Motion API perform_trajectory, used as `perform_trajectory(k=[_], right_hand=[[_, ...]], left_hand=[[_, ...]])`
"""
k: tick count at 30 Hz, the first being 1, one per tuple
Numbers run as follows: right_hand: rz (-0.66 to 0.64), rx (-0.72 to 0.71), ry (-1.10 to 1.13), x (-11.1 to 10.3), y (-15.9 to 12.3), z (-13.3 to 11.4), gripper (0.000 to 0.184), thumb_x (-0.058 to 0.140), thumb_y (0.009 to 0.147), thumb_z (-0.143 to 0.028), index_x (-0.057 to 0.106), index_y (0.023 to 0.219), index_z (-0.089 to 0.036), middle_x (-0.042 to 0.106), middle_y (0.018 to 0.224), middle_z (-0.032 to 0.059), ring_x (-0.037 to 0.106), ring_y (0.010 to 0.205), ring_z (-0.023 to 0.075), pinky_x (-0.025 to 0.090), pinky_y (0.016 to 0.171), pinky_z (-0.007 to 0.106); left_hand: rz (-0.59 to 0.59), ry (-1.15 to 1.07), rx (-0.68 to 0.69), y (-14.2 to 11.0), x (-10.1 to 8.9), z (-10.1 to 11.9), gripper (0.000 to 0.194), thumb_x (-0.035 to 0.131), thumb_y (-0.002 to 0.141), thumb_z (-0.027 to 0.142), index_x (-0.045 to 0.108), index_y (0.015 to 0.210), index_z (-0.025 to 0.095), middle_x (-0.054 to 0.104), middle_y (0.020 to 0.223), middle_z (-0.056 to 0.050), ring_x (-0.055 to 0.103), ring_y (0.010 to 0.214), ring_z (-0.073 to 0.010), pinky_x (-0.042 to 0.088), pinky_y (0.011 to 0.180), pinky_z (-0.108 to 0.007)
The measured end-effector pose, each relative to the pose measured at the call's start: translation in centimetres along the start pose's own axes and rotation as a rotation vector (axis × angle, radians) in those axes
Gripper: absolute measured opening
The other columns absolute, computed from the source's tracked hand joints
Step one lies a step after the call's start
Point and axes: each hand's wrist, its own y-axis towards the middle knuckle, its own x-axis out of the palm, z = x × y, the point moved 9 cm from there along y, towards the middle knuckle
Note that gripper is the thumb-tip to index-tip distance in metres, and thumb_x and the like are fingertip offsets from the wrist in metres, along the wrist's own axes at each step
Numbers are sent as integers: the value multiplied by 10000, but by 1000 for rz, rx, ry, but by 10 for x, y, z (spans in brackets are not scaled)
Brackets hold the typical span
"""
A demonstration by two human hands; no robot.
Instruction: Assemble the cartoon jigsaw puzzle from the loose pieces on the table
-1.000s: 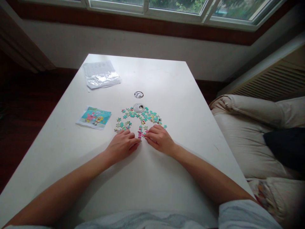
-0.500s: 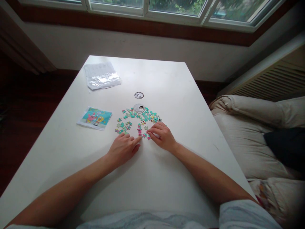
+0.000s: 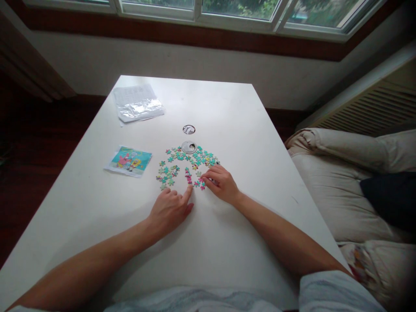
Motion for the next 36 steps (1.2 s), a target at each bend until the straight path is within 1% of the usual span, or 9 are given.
perform_trajectory(k=[6, 9, 11, 13, 16, 18, 20, 26, 36], right_hand=[[18, 11, 32, -2, 1, 1, 245, 562, 1032, -318, 725, 883, -214, 683, 784, 48, 594, 783, 197, 465, 778, 370], [27, 21, 52, -3, 0, 3, 246, 565, 1031, -315, 728, 881, -210, 676, 780, 45, 590, 774, 192, 466, 769, 363], [25, 27, 56, -3, 0, 4, 250, 563, 1032, -318, 728, 877, -212, 670, 774, 42, 587, 769, 191, 465, 765, 360], [23, 29, 58, -2, -1, 5, 252, 562, 1032, -320, 727, 874, -213, 666, 768, 41, 586, 767, 190, 464, 764, 357], [23, 30, 64, -2, -1, 6, 261, 556, 1034, -328, 726, 875, -212, 668, 766, 42, 596, 770, 191, 466, 768, 355], [23, 35, 66, -2, 0, 6, 272, 548, 1037, -336, 726, 873, -212, 672, 770, 46, 603, 774, 192, 470, 767, 354], [25, 39, 67, -3, 0, 6, 280, 545, 1039, -340, 725, 868, -211, 675, 773, 47, 604, 775, 191, 471, 763, 350], [27, 41, 70, -4, 2, 5, 282, 548, 1039, -342, 719, 855, -213, 662, 753, 42, 588, 752, 184, 462, 757, 351], [29, 27, 89, -3, 1, 6, 222, 575, 1025, -293, 714, 869, -217, 667, 761, 41, 594, 760, 189, 453, 758, 353]], left_hand=[[39, -24, -3, -5, -3, 0, 496, 483, 1042, 383, 523, 1463, 123, 745, 769, -89, 698, 719, -242, 409, 703, -366], [32, -25, 1, -7, -11, 0, 448, 503, 1037, 407, 601, 1376, 131, 735, 749, -81, 689, 709, -251, 408, 711, -379], [43, -18, -4, -6, -21, -10, 354, 520, 1030, 390, 660, 1269, 168, 742, 780, -77, 688, 737, -258, 408, 708, -381], [67, 7, -55, -4, -32, -33, 249, 521, 1028, 328, 686, 1177, 214, 756, 853, -70, 696, 813, -261, 414, 726, -373], [88, 54, -176, -3, -43, -80, 206, 552, 998, 275, 701, 1135, 239, 762, 919, -63, 702, 857, -275, 425, 726, -365], [73, 63, -218, -3, -44, -105, 214, 561, 986, 289, 714, 1130, 248, 758, 929, -64, 703, 871, -284, 437, 729, -362], [37, 55, -239, -4, -39, -120, 223, 576, 969, 311, 727, 1120, 246, 754, 935, -72, 704, 879, -293, 449, 723, -362], [-88, 22, -243, -1, -24, -122, 223, 535, 955, 276, 731, 1055, 237, 753, 1002, -87, 700, 958, -276, 470, 796, -352], [-66, -4, -219, 4, -22, -119, 179, 508, 975, 275, 678, 962, 220, 730, 949, -74, 688, 896, -266, 423, 719, -338]])
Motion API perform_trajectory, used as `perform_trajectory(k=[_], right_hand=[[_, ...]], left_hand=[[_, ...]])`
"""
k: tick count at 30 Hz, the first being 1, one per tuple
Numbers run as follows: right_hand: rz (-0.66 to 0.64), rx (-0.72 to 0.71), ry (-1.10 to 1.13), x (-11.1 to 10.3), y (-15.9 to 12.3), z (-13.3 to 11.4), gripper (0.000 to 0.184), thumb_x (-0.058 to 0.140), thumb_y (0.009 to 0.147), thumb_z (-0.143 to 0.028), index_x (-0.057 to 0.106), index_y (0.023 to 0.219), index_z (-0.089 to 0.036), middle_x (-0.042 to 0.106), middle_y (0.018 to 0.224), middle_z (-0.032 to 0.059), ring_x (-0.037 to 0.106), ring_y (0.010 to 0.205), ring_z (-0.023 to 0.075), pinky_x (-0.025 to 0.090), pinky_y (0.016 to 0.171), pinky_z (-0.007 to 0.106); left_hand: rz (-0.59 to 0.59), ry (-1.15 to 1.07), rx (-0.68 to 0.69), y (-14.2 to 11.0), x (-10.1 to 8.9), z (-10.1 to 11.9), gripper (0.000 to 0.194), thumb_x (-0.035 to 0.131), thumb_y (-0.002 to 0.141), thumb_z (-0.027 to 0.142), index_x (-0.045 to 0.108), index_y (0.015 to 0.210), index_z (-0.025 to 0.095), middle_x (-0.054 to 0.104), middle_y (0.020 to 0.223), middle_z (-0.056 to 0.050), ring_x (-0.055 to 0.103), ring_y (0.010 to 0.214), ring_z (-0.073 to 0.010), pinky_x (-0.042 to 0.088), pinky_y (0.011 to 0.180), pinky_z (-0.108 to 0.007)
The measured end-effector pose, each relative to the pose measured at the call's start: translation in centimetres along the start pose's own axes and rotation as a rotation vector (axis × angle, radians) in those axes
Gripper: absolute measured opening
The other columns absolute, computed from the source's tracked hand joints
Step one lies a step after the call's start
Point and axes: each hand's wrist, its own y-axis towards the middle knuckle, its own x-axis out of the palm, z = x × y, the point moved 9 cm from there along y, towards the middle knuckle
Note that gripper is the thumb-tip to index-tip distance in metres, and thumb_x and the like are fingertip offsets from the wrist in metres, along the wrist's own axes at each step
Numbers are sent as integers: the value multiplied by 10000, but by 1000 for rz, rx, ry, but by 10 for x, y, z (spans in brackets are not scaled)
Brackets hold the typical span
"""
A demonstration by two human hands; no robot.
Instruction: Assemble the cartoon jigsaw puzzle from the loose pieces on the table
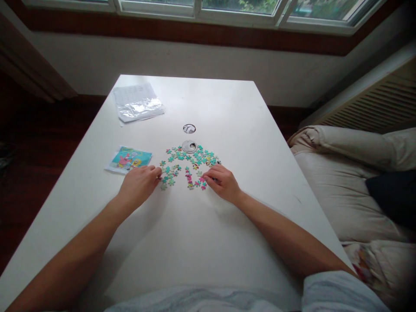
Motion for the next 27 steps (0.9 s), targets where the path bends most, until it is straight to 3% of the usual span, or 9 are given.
perform_trajectory(k=[9, 18, 27], right_hand=[[-14, 13, -11, 2, 0, 2, 253, 560, 1032, -318, 721, 868, -212, 663, 758, 43, 584, 757, 187, 458, 770, 363], [-17, 15, -9, 2, 0, 2, 258, 556, 1035, -329, 721, 871, -217, 653, 750, 40, 576, 754, 187, 454, 753, 356], [-23, 25, -13, 2, 0, 3, 280, 548, 1039, -352, 724, 866, -219, 647, 733, 39, 570, 749, 189, 453, 757, 361]], left_hand=[[-95, -80, 51, 2, 12, -11, 158, 509, 932, 251, 651, 873, 216, 691, 979, -64, 652, 902, -226, 424, 733, -310], [-47, -46, -54, 3, 7, -23, 184, 518, 965, 304, 626, 1101, 245, 728, 1057, -46, 683, 909, -231, 406, 673, -302], [34, 93, -76, 3, 3, -22, 257, 456, 998, 292, 694, 1040, 205, 720, 1023, -100, 689, 989, -293, 469, 764, -357]])
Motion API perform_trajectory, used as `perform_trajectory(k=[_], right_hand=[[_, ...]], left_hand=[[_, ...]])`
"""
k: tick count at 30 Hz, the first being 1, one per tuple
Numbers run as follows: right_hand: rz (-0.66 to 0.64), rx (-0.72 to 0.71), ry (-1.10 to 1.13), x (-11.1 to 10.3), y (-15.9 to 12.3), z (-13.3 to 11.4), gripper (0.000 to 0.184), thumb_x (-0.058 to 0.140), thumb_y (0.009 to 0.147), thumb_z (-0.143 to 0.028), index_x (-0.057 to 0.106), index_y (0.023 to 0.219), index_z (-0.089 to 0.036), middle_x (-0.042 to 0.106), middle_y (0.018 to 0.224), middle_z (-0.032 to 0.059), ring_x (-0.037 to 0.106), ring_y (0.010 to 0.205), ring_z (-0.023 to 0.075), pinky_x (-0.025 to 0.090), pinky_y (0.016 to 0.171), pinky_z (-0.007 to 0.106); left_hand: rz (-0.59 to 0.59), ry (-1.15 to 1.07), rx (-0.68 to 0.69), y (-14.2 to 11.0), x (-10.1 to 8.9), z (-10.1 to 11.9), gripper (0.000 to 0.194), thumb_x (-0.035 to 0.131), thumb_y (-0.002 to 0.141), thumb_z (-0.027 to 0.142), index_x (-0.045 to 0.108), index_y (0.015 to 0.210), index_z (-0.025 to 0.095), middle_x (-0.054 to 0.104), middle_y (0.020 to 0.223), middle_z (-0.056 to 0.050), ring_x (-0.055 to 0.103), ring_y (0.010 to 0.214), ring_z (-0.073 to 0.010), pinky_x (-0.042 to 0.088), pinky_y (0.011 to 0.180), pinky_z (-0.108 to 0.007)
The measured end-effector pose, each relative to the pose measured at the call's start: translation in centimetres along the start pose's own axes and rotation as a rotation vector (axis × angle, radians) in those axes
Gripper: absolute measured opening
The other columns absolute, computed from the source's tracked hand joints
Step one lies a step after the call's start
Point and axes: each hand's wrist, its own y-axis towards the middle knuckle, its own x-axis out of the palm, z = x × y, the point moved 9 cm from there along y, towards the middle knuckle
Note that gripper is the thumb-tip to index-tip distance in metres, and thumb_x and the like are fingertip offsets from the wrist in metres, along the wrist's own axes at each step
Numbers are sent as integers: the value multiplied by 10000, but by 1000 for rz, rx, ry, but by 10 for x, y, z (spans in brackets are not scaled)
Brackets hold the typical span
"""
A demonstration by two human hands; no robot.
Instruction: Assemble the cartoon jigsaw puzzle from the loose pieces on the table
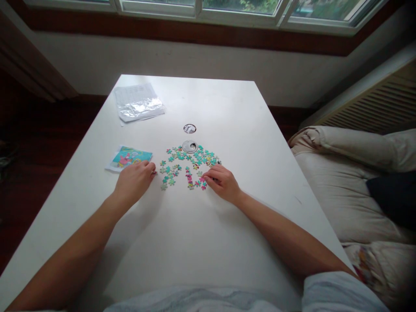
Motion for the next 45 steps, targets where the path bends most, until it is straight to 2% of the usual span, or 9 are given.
perform_trajectory(k=[10, 15, 20, 26, 32, 34, 37, 40, 45], right_hand=[[2, -8, 6, 0, 1, -2, 271, 551, 1037, -336, 720, 862, -218, 655, 743, 39, 584, 750, 192, 456, 760, 357], [-2, 4, -1, 1, 0, -1, 281, 548, 1039, -363, 721, 866, -226, 659, 751, 41, 585, 757, 192, 461, 766, 359], [-7, 0, -9, 2, 0, -1, 305, 532, 1047, -373, 719, 860, -222, 638, 727, 37, 560, 738, 188, 450, 752, 356], [-8, -10, -6, 2, 0, -1, 303, 537, 1045, -368, 720, 856, -217, 630, 728, 35, 561, 741, 186, 446, 753, 351], [-1, -15, 3, 0, -1, -3, 298, 538, 1047, -371, 720, 864, -222, 645, 735, 37, 574, 747, 188, 451, 755, 349], [2, -20, -2, 0, -1, -3, 295, 541, 1045, -369, 720, 864, -220, 641, 731, 36, 571, 745, 187, 448, 750, 348], [-7, -19, -6, 1, -1, -1, 293, 541, 1046, -373, 723, 872, -223, 640, 730, 35, 567, 744, 186, 446, 750, 348], [-10, -9, -8, 1, -1, -1, 310, 536, 1047, -388, 725, 865, -223, 629, 717, 32, 556, 728, 184, 441, 739, 346], [-14, -11, -15, 0, 0, -3, 327, 525, 1051, -394, 725, 860, -219, 625, 714, 34, 547, 725, 185, 433, 730, 345]], left_hand=[[-5, -37, 5, 0, -3, 1, 285, 423, 994, 270, 696, 987, 187, 718, 1005, -134, 680, 987, -336, 467, 770, -404], [-32, -47, -3, 2, -3, -1, 245, 471, 952, 284, 690, 899, 187, 720, 981, -143, 668, 991, -334, 469, 823, -414], [-121, -150, 23, -1, 4, -4, 153, 538, 881, 291, 661, 836, 213, 720, 919, -94, 675, 891, -284, 446, 748, -353], [-220, -199, 10, -9, 14, -9, 96, 555, 827, 292, 596, 763, 233, 700, 838, -51, 636, 762, -225, 341, 619, -308], [-203, -212, 67, -13, 5, 7, 66, 514, 850, 224, 546, 794, 239, 681, 801, -20, 610, 715, -193, 285, 591, -294], [-164, -273, 58, -13, -2, 13, 70, 508, 873, 234, 577, 874, 247, 694, 824, -11, 616, 713, -186, 307, 593, -285], [-78, -418, 41, -12, -9, 22, 197, 495, 914, 269, 626, 1061, 262, 705, 842, 1, 631, 736, -180, 379, 632, -271], [-30, -562, 95, -13, -7, 41, 276, 497, 937, 302, 677, 1146, 276, 719, 884, -3, 647, 784, -172, 445, 704, -265], [1, -720, 64, -12, 4, 64, 210, 555, 933, 320, 716, 1055, 265, 738, 851, 10, 650, 732, -154, 463, 701, -262]])
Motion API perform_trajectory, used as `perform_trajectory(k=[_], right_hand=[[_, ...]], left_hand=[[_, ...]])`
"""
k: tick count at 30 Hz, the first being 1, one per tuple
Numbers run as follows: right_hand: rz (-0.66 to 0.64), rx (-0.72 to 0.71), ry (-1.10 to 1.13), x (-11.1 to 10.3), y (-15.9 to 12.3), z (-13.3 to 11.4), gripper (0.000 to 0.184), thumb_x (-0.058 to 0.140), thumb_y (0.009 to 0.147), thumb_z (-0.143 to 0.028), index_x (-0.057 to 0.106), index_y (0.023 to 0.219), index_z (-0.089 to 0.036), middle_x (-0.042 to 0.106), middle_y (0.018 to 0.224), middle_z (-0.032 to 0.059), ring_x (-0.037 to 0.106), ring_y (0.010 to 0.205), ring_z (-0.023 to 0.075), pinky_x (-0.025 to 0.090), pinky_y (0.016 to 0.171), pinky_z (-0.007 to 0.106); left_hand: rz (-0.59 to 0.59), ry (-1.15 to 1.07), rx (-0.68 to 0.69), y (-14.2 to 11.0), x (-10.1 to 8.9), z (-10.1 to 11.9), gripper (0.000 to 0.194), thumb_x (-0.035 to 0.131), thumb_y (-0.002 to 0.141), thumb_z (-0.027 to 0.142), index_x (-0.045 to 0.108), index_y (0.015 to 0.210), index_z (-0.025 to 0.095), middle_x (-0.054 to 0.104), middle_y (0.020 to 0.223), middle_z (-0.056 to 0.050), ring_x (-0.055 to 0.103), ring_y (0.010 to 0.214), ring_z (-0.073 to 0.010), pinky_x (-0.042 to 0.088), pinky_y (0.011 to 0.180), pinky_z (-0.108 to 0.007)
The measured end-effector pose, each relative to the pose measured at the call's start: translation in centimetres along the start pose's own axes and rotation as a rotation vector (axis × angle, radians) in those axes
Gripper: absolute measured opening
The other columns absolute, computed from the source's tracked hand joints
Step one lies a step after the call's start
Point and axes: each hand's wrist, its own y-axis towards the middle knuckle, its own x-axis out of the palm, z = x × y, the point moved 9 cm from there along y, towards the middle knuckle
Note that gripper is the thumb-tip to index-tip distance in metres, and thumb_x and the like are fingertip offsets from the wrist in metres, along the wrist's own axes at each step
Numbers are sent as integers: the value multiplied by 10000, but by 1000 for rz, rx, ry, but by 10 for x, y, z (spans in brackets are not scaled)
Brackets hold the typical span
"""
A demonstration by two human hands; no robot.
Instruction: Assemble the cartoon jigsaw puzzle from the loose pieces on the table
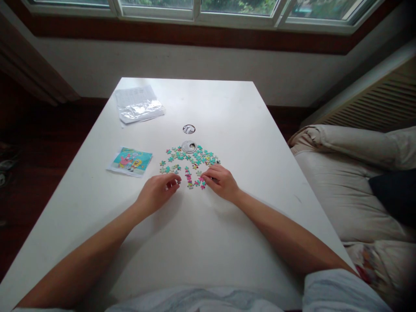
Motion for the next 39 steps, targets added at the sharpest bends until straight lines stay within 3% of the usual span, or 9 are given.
perform_trajectory(k=[9, 24, 32, 37, 39], right_hand=[[-1, 2, 3, 2, 0, 2, 303, 543, 1041, -389, 723, 862, -225, 648, 738, 40, 565, 749, 195, 443, 748, 353], [-7, -11, 8, 2, -1, 2, 279, 548, 1039, -358, 717, 862, -224, 647, 735, 36, 559, 748, 193, 439, 741, 347], [-9, -20, 7, 2, 0, 1, 288, 543, 1044, -364, 717, 865, -219, 655, 746, 38, 570, 753, 189, 440, 758, 343], [-14, -25, 8, 4, -1, 2, 268, 552, 1041, -351, 709, 872, -214, 645, 743, 34, 565, 746, 184, 439, 757, 340], [-7, -34, 10, 3, -1, 2, 263, 554, 1040, -338, 705, 866, -212, 639, 734, 31, 560, 737, 182, 435, 750, 339]], left_hand=[[35, 2, 30, 6, 18, 16, 189, 576, 951, 291, 720, 1070, 261, 775, 911, -5, 695, 841, -185, 465, 834, -324], [96, 128, 54, 5, 22, 19, 171, 594, 974, 291, 713, 1093, 260, 767, 1020, -41, 671, 978, -232, 409, 885, -384], [92, 64, 70, 3, 20, 22, 101, 562, 954, 231, 662, 971, 228, 740, 919, -16, 655, 848, -193, 408, 878, -380], [160, 2, 39, 3, 16, 16, 69, 586, 939, 244, 624, 885, 225, 689, 802, 17, 632, 763, -174, 421, 849, -359], [198, -38, 27, 3, 14, 12, 62, 587, 943, 244, 648, 936, 230, 693, 811, 18, 628, 749, -168, 433, 822, -342]])
